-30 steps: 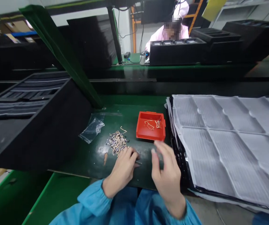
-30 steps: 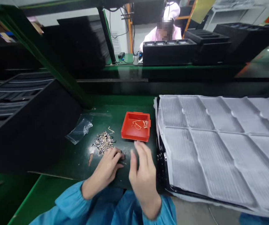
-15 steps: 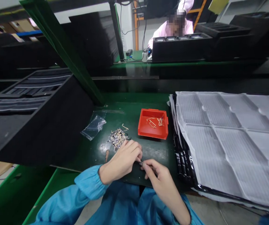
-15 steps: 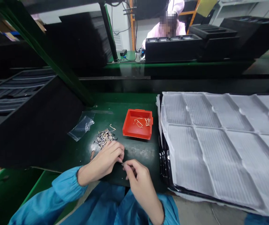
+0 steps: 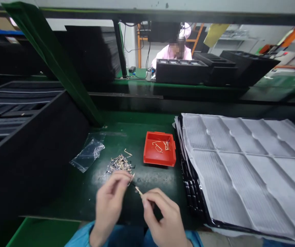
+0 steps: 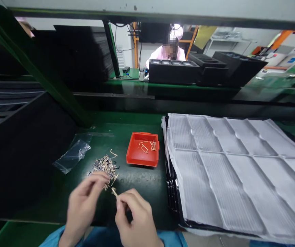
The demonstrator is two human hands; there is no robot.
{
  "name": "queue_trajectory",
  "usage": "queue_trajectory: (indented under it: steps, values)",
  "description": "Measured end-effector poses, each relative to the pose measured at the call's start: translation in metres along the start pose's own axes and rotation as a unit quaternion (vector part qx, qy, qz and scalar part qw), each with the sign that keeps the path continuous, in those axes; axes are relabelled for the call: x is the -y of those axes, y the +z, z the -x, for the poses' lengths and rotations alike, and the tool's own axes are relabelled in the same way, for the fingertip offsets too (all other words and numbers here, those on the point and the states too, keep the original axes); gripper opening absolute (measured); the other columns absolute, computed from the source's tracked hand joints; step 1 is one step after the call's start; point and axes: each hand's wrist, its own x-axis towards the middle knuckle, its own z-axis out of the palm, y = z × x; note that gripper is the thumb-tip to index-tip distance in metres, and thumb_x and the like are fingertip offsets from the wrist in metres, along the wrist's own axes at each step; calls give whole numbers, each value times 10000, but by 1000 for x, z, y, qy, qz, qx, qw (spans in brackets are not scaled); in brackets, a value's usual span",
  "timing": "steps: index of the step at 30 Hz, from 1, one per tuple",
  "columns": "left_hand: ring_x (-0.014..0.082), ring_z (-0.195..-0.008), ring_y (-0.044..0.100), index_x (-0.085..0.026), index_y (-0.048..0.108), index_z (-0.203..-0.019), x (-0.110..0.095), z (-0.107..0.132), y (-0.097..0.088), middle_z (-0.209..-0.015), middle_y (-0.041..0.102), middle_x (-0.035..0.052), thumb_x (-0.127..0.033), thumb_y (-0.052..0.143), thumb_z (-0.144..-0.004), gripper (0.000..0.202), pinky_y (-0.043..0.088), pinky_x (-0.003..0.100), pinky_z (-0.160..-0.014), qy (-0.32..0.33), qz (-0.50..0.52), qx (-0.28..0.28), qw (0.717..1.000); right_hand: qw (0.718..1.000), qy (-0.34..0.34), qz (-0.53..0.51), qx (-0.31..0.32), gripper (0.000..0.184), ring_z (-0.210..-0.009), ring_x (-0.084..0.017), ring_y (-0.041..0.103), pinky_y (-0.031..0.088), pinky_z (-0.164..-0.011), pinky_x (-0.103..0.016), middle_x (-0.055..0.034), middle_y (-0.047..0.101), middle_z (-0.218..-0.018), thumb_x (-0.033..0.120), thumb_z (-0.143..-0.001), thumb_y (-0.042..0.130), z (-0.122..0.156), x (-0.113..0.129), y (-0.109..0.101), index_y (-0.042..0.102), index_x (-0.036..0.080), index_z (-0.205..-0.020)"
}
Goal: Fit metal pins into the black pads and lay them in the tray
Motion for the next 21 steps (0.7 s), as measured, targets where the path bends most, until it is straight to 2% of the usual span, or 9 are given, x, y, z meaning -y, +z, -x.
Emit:
queue_trajectory:
  steps: [3,5,8,9,11,12,14,18,21]
  values:
    - [171,-935,678,-202,670,-861,3,-18,-8,-962,691,30,-295,645,-1022,187,581,280,-822,31,88,-250,964,995,-7,17,-101,136,-863,-197,704,573,-823,-316,-75,740,-939,253,-958,608,-19,-5,-10,740,229,-983]
    - [194,-978,690,-199,679,-902,0,-25,-8,-995,694,43,-333,661,-1019,178,597,322,-844,95,102,-298,944,989,41,22,-137,216,-862,-204,699,584,-808,-337,-110,744,-1046,344,-957,657,-30,-12,-13,736,212,-1109]
    - [259,-1072,691,-206,735,-1110,-3,-23,-3,-1115,709,89,-456,676,-998,280,608,411,-902,206,32,-215,954,986,129,-99,-34,418,-724,-166,686,577,-648,-294,-124,763,-1048,529,-972,639,-30,-17,-2,730,192,-1201]
    - [274,-1094,686,-211,730,-1201,-2,-20,0,-1162,706,102,-490,684,-982,358,606,432,-925,240,4,-177,954,968,168,-188,20,484,-665,-145,668,550,-593,-267,-115,769,-991,606,-968,614,-26,-17,4,742,185,-1170]
    - [287,-1120,679,-222,693,-1326,0,-15,3,-1219,700,114,-527,693,-957,479,597,454,-968,297,-43,-111,948,893,234,-370,101,582,-535,-89,582,453,-502,-211,-78,747,-835,716,-917,618,-16,-14,16,748,165,-1053]
    - [289,-1129,680,-226,676,-1358,2,-13,4,-1233,702,116,-527,692,-955,503,593,459,-984,316,-61,-82,943,857,256,-431,120,585,-474,-62,518,393,-469,-192,-48,712,-743,730,-881,660,-12,-12,20,731,156,-965]
    - [291,-1139,688,-225,656,-1380,5,-11,3,-1237,709,120,-519,667,-970,505,594,458,-992,339,-91,-26,936,825,275,-475,131,540,-385,-25,391,301,-424,-182,15,619,-593,691,-824,757,-7,-8,23,654,162,-808]
    - [284,-1111,708,-195,633,-1366,7,-13,-3,-1201,721,134,-534,649,-970,522,599,438,-975,357,-122,73,923,826,291,-471,101,462,-412,-25,397,313,-454,-184,30,597,-593,577,-846,794,-8,-10,10,587,173,-758]
    - [282,-1116,695,-180,632,-1340,-10,-15,0,-1198,716,148,-607,558,-993,555,593,416,-956,334,-110,116,929,849,281,-445,40,423,-478,-35,459,354,-492,-172,32,601,-640,529,-895,752,-4,-23,0,579,166,-762]
